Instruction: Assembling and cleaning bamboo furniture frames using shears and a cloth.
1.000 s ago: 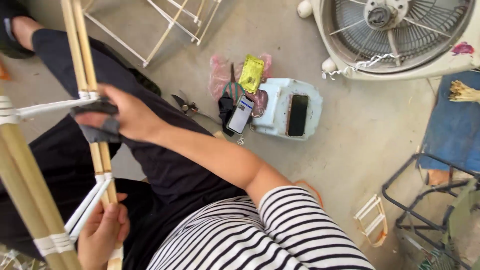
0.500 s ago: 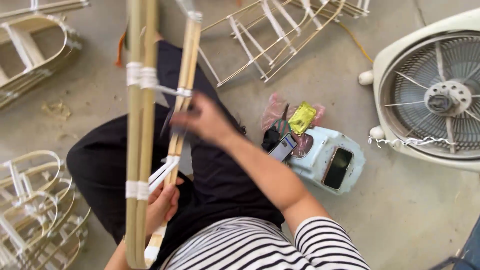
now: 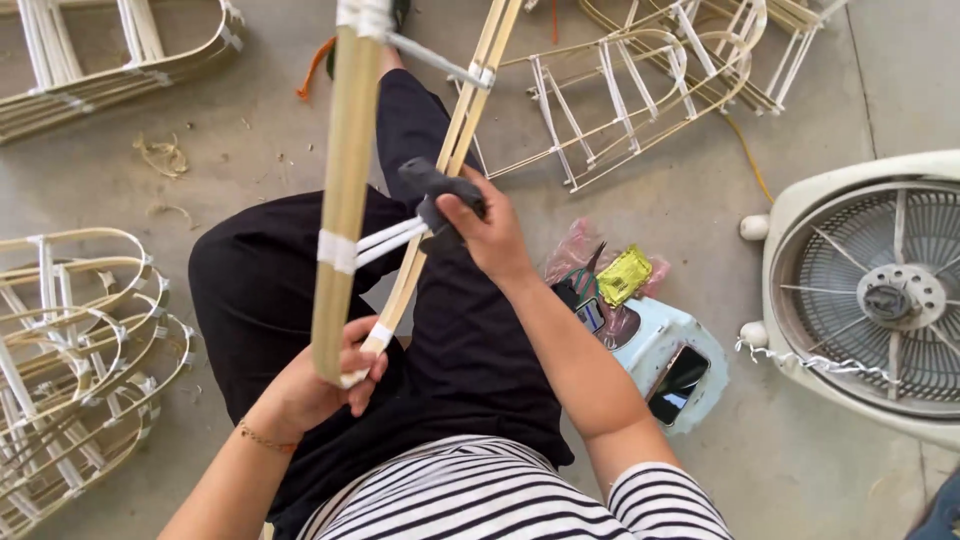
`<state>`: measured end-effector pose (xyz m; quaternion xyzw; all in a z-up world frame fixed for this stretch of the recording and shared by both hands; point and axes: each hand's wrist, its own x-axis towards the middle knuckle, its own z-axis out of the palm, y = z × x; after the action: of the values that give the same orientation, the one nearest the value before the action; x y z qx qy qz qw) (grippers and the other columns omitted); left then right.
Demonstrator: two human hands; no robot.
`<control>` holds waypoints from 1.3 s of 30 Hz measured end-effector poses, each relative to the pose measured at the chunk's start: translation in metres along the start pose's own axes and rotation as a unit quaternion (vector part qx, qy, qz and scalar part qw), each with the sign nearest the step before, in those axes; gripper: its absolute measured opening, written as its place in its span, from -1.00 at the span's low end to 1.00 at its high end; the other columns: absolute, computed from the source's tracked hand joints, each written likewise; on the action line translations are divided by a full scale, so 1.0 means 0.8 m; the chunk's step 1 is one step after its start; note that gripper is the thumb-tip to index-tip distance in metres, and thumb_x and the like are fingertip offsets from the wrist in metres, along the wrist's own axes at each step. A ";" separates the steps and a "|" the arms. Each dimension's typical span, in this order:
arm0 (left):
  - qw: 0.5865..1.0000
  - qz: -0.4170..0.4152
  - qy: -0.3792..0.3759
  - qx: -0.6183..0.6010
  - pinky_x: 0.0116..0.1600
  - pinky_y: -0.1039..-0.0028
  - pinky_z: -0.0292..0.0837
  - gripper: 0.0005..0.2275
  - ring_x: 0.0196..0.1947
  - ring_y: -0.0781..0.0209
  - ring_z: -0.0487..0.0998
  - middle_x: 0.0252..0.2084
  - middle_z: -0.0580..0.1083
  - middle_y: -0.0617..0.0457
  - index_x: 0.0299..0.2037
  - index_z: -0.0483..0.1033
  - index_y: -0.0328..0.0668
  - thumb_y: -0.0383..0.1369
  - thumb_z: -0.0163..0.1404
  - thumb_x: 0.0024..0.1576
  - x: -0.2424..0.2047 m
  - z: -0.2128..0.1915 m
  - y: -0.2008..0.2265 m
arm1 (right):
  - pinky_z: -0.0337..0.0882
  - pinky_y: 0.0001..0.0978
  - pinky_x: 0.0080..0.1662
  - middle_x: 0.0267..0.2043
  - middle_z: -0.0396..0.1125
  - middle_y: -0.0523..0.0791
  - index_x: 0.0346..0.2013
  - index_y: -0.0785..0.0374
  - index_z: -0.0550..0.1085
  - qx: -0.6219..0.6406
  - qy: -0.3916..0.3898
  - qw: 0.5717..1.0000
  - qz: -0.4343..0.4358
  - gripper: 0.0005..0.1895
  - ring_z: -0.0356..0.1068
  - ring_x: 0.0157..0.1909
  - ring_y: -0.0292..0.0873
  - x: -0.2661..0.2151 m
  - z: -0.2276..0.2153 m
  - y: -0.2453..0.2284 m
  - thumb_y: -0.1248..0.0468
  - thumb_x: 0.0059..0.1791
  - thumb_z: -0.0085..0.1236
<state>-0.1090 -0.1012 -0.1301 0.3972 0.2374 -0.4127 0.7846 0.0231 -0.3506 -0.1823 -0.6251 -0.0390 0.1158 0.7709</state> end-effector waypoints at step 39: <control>0.657 0.522 0.143 0.524 -0.21 0.44 0.47 -0.86 -0.29 0.16 0.51 -0.13 0.46 0.03 -0.15 0.51 -0.19 -0.31 0.09 0.21 -0.019 -0.003 -0.029 | 0.30 -0.56 -0.30 -0.28 0.34 -0.28 -0.04 0.21 0.48 0.115 -0.039 0.983 0.135 -0.77 0.29 -0.31 -0.43 -0.034 0.086 0.055 0.23 0.07 0.28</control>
<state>-0.1367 -0.1002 -0.1312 0.8555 -0.1555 0.0704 0.4889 -0.0227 -0.2829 -0.2078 -0.5271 0.0292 0.2464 0.8127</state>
